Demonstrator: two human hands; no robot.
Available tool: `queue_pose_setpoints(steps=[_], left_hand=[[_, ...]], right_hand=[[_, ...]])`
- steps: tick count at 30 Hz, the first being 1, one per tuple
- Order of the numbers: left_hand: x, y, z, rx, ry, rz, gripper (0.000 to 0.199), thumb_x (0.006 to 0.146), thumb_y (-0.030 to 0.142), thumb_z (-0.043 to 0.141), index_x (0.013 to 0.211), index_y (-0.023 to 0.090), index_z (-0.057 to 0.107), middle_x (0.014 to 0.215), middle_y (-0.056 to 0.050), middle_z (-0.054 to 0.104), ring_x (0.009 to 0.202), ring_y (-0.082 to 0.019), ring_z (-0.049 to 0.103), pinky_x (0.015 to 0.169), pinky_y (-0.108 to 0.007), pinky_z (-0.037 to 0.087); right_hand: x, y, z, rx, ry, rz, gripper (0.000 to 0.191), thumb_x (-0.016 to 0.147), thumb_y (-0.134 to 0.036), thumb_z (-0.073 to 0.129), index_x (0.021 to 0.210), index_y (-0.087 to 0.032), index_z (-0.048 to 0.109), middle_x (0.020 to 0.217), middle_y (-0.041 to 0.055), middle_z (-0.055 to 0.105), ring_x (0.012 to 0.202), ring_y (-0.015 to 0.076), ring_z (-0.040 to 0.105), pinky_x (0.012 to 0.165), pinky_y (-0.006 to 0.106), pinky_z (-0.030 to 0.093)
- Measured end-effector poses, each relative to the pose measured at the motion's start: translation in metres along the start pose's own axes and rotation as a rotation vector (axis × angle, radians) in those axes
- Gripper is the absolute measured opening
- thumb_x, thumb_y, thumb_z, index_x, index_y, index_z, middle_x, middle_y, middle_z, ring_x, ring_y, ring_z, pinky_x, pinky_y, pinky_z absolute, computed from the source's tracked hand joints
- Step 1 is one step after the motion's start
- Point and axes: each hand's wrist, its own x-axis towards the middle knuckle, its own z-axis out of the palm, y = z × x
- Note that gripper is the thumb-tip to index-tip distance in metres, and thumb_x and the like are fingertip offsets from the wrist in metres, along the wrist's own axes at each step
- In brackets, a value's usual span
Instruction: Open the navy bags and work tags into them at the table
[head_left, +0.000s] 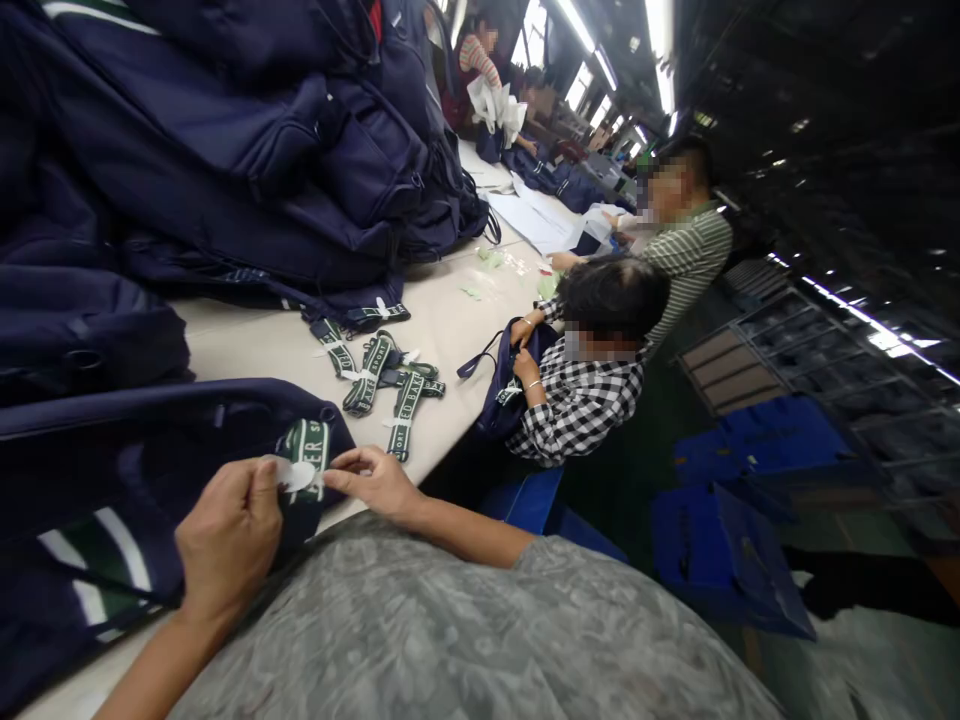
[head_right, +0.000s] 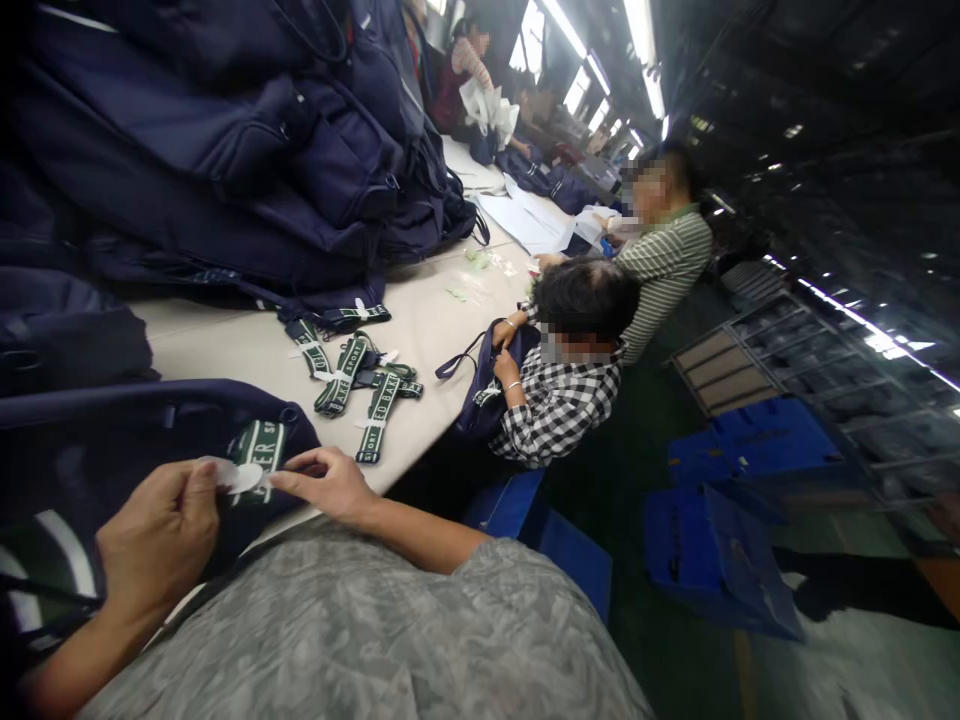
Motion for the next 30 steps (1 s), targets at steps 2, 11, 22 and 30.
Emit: queue_pose_setpoints(steps=[2, 11, 22, 30], left_hand=[[0.008, 0.013, 0.001, -0.084, -0.022, -0.119, 0.032, 0.094, 0.040, 0.042, 0.085, 0.016, 0.061, 0.079, -0.003, 0.063, 0.076, -0.016, 0.059, 0.070, -0.026, 0.042], [0.017, 0.027, 0.019, -0.140, -0.091, -0.057, 0.028, 0.093, 0.041, 0.050, 0.090, 0.018, 0.064, 0.081, -0.003, 0.065, 0.072, -0.016, 0.059, 0.068, -0.028, 0.042], [0.009, 0.029, 0.016, -0.093, -0.014, 0.436, 0.013, 0.093, 0.026, 0.052, 0.089, 0.018, 0.061, 0.090, -0.007, 0.069, 0.082, -0.018, 0.065, 0.076, -0.027, 0.047], [0.012, -0.016, 0.011, -0.304, -0.550, -0.501, 0.042, 0.073, 0.060, 0.055, 0.083, 0.021, 0.069, 0.078, -0.005, 0.073, 0.078, -0.026, 0.070, 0.076, -0.033, 0.056]], right_hand=[[-0.005, -0.005, 0.000, 0.225, -0.085, 0.152, 0.065, 0.065, -0.058, 0.080, 0.114, -0.016, 0.065, 0.109, 0.0073, 0.065, 0.091, 0.0149, 0.063, 0.085, 0.030, 0.052], [-0.018, -0.032, 0.000, 0.416, -0.105, 0.029, 0.063, 0.072, -0.059, 0.075, 0.117, -0.017, 0.059, 0.094, 0.0038, 0.067, 0.082, 0.0144, 0.064, 0.086, 0.031, 0.053], [0.005, -0.017, -0.010, -0.210, 0.046, -0.299, 0.049, 0.088, -0.056, 0.060, 0.119, -0.019, 0.060, 0.078, 0.0000, 0.063, 0.075, 0.0137, 0.060, 0.077, 0.024, 0.048], [0.066, 0.012, -0.042, -0.408, 0.156, -0.018, 0.031, 0.097, -0.044, 0.047, 0.105, -0.017, 0.061, 0.068, 0.0000, 0.064, 0.064, 0.0136, 0.063, 0.066, 0.023, 0.050]])
